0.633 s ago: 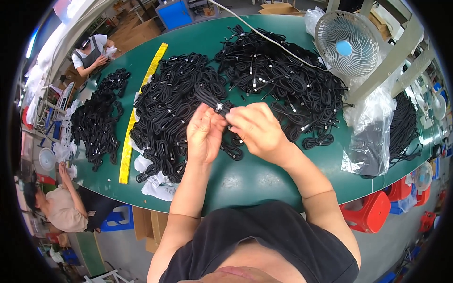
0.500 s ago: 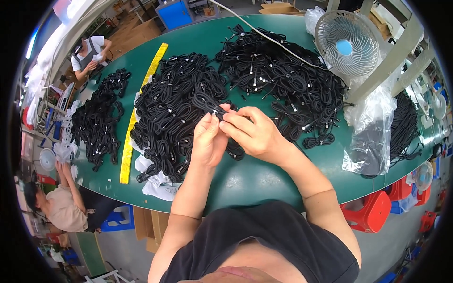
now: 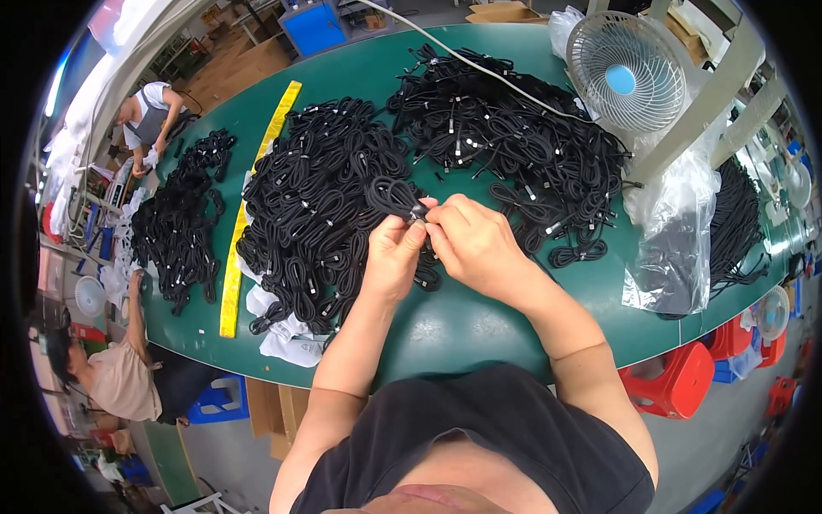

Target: Bundling and securing black power cables with ties at a factory workbench.

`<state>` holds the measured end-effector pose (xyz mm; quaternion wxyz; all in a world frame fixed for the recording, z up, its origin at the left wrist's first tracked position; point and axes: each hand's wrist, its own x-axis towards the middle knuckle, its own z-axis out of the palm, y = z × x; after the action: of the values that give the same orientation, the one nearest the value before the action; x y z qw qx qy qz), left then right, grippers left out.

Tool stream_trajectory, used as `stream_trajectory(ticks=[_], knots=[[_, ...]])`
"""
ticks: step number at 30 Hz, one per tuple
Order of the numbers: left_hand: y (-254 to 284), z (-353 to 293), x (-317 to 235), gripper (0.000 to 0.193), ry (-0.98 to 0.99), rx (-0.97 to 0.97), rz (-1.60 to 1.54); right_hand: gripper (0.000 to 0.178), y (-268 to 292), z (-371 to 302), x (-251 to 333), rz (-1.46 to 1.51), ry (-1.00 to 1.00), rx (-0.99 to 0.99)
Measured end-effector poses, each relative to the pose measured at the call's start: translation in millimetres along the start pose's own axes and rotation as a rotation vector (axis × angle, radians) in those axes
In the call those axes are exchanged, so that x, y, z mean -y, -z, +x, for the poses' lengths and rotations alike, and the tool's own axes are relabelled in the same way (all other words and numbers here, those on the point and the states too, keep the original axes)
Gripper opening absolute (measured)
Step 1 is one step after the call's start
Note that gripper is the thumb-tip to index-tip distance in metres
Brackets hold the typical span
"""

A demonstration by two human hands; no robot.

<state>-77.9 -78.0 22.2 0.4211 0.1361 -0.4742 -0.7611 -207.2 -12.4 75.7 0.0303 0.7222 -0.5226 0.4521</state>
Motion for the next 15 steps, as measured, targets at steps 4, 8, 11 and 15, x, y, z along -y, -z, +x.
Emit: stream_trajectory(ticks=[4,8,11,15], knots=[[10.2,4.8,-2.3,0.031,-0.018,-0.052,-0.062,0.013,10.9,5.6,11.4,-0.137,-0.092,0.049],[1.9,6.4,-9.7,0.035,-0.012,-0.053,-0.082,0.013,11.5,-1.4,-0.5,-0.046,-0.100,0.205],[3.6,0.9,-1.1,0.035,0.055,-0.001,-0.088,0.014,1.6,-0.7,2.0,0.038,-0.084,0.087],[-10.2,1.0,-8.2,0.037,0.176,-0.010,-0.160,0.022,4.6,0.3,-2.1,0.077,-0.129,0.097]])
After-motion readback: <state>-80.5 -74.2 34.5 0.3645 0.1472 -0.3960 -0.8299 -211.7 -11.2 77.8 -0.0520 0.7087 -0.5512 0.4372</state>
